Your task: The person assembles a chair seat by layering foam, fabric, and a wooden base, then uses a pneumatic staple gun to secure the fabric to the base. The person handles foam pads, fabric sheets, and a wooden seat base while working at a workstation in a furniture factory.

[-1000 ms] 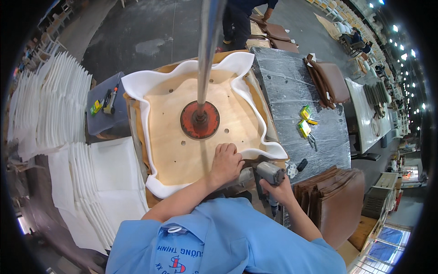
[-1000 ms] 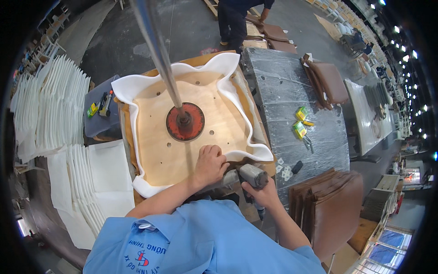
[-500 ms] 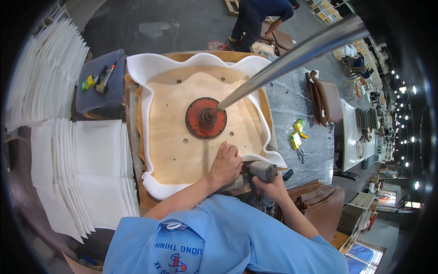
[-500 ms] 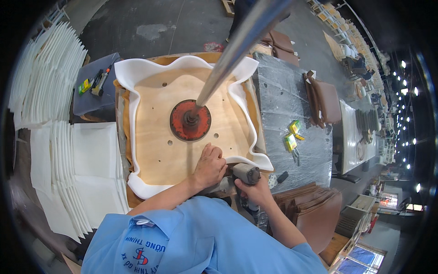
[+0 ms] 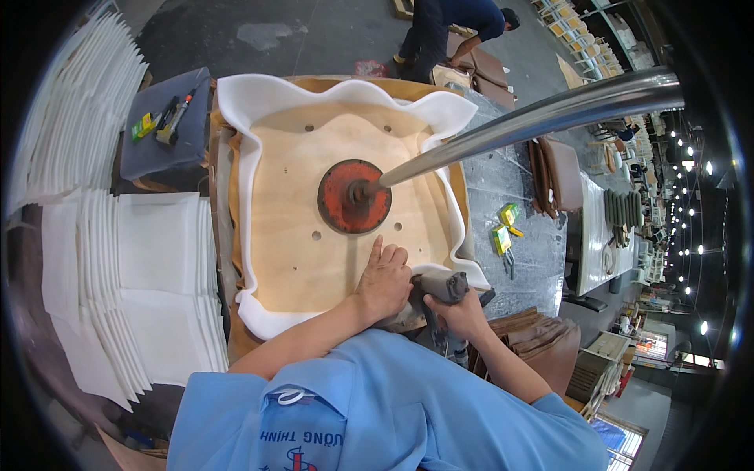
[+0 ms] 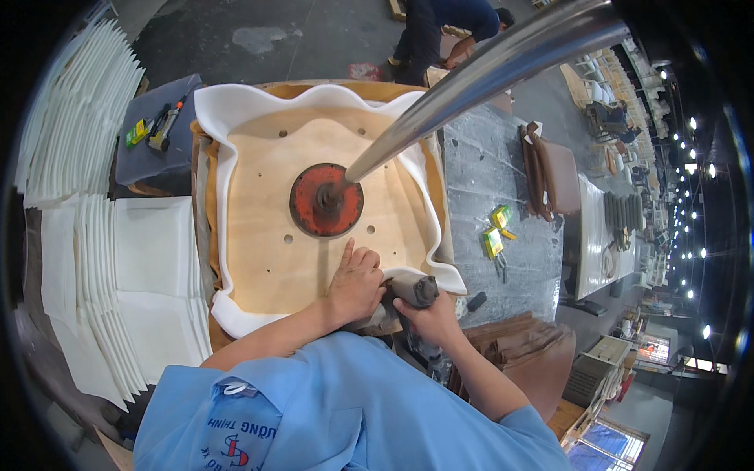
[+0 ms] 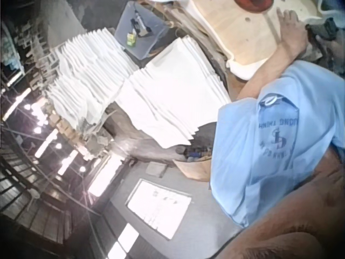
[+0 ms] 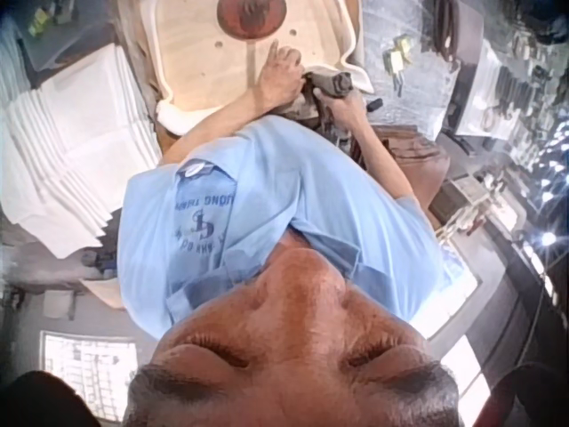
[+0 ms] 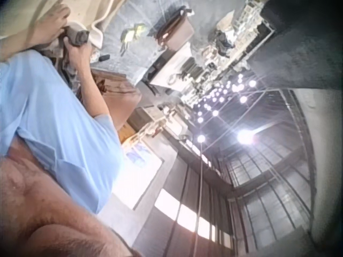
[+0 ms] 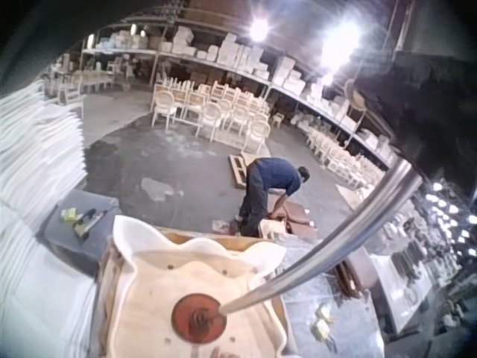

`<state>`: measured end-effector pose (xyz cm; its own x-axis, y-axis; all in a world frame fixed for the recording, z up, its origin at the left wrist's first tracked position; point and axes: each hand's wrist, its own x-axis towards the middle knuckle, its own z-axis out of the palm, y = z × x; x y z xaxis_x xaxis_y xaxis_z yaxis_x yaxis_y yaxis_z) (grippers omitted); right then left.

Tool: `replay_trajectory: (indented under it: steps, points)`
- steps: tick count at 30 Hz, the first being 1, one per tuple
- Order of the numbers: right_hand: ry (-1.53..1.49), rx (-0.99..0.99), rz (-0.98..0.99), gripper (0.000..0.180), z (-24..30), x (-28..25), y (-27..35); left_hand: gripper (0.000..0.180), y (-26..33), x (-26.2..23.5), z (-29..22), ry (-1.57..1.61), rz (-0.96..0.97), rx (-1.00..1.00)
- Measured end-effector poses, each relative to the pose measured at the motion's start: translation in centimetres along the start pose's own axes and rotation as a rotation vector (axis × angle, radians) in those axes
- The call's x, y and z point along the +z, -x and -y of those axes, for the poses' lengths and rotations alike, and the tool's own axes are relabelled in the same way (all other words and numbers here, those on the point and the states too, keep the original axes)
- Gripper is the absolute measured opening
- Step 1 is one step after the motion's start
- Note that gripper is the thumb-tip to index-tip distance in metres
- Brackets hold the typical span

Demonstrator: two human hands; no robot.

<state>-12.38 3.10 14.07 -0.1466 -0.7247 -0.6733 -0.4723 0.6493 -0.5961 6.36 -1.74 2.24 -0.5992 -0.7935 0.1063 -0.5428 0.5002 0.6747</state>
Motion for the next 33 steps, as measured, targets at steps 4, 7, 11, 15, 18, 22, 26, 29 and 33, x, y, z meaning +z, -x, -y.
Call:
replay_trajectory:
  steps: [4,7,11,15,18,22,26,29,33]
  points:
    - [0.055,-0.030,-0.035,0.031,0.1,0.7,0.1,0.023,0.5,0.0,0.1,0.010,-0.032,-0.007]
    - [0.040,-0.048,-0.021,0.032,0.2,0.5,0.2,0.023,0.3,0.1,0.1,0.038,-0.020,-0.037]
    - [0.046,-0.077,0.011,0.033,-0.1,0.1,0.3,0.022,0.2,0.0,0.0,0.042,-0.018,-0.052]
    - [0.017,-0.043,0.026,0.035,0.4,0.3,0.2,0.017,0.3,0.3,0.0,0.055,-0.070,-0.040]
    - [0.001,-0.019,0.005,0.035,0.3,0.2,0.0,0.017,0.1,0.2,-0.1,0.065,-0.060,-0.038]
    - [0.068,-0.028,-0.005,0.036,0.9,0.3,-0.1,0.017,0.2,0.0,-0.1,0.079,-0.079,-0.037]
    - [0.119,-0.097,0.023,0.038,0.8,0.6,-0.2,0.015,-0.1,-2.7,0.5,-0.076,-0.095,0.008]
    - [-0.014,-0.091,-0.030,0.042,-1.3,1.4,1.8,0.017,1.6,-11.3,-1.5,0.659,-0.086,-0.335]
    - [-0.059,-0.024,-0.057,0.040,-2.2,3.4,3.7,0.024,9.1,-16.1,-2.5,0.896,0.612,-0.340]
